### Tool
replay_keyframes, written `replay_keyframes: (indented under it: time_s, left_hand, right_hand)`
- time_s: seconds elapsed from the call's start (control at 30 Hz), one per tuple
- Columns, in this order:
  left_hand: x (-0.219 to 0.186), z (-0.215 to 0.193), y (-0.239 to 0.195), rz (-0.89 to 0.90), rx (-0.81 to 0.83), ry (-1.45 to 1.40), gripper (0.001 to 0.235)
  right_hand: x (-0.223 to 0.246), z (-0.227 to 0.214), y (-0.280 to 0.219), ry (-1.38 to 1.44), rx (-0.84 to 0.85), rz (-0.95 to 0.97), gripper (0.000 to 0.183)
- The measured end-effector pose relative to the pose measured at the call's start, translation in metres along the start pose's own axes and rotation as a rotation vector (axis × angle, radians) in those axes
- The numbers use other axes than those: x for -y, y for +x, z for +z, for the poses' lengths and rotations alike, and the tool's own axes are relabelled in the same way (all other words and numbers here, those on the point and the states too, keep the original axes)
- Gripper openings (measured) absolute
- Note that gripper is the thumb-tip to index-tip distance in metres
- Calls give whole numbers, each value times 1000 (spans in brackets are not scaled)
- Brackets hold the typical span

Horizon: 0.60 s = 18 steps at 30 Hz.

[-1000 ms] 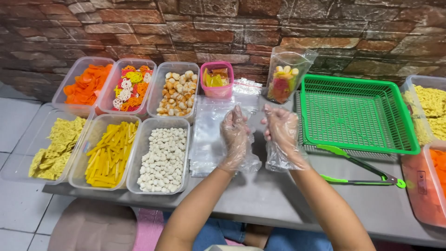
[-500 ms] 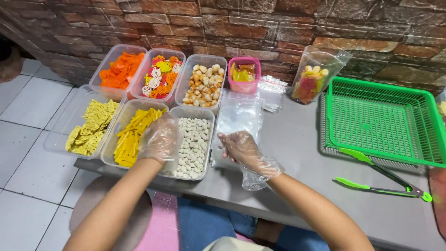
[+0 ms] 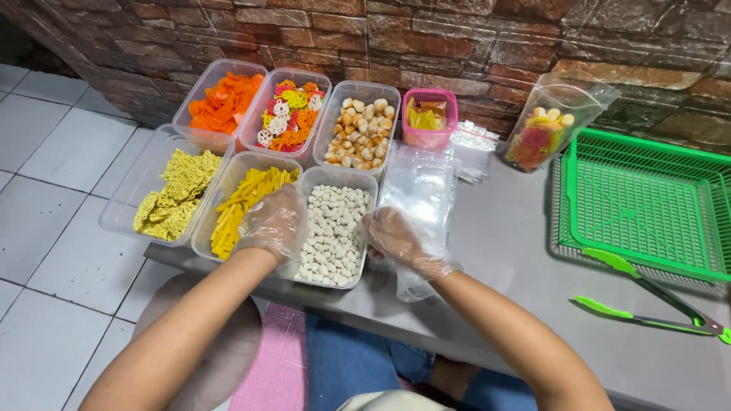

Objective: Packing different types of snacks from large plastic containers into small individual plastic bags.

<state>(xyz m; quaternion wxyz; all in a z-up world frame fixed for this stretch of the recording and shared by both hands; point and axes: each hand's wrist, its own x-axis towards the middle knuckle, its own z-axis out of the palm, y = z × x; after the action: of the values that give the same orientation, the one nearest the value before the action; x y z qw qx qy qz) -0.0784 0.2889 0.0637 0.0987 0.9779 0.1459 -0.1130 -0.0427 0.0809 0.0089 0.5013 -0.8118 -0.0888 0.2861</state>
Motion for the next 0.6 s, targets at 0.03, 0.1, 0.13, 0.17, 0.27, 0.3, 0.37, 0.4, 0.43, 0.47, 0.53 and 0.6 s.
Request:
replay_keyframes:
  time_s: [0.03, 0.1, 0.13, 0.17, 0.27, 0.3, 0.37, 0.4, 0.43, 0.47, 0.53, 0.6]
  left_hand:
    - [-1, -4, -2, 8, 10, 1, 28]
    - [3, -8, 0, 14, 22, 2, 28]
    - [8, -8, 3, 19, 31, -79, 29]
    - [13, -8, 7, 26, 38, -161, 30]
    - [-5, -39, -12, 96, 46, -165, 29]
    - [-1, -40, -8, 98, 46, -166, 29]
    - [6, -42, 0, 146, 52, -76, 34]
    - [13, -43, 6, 150, 53, -76, 34]
    - [20, -43, 13, 186, 59, -7, 38]
    - [26, -43, 19, 223, 64, 61, 42]
    - [31, -46, 30, 262, 69, 133, 47]
    - [28, -57, 38, 298, 70, 205, 51]
  right_hand:
    - [0, -1, 1, 29, 16, -29, 46]
    - [-1, -5, 2, 57, 35, -56, 47]
    - [-2, -7, 3, 86, 52, -82, 48]
    - [-2, -10, 3, 113, 66, -110, 49]
    - [-2, -22, 7, 165, 92, -167, 51]
    - [-3, -25, 7, 164, 90, -166, 51]
    - [-5, -31, 9, 221, 112, -218, 54]
    - [-22, -25, 27, 221, 108, -216, 54]
    - [-39, -19, 44, 233, 89, -235, 51]
    - [-56, -13, 62, 245, 69, -254, 50]
    - [-2, -27, 24, 248, 31, -163, 45]
    - [23, -37, 5, 249, -6, -76, 41]
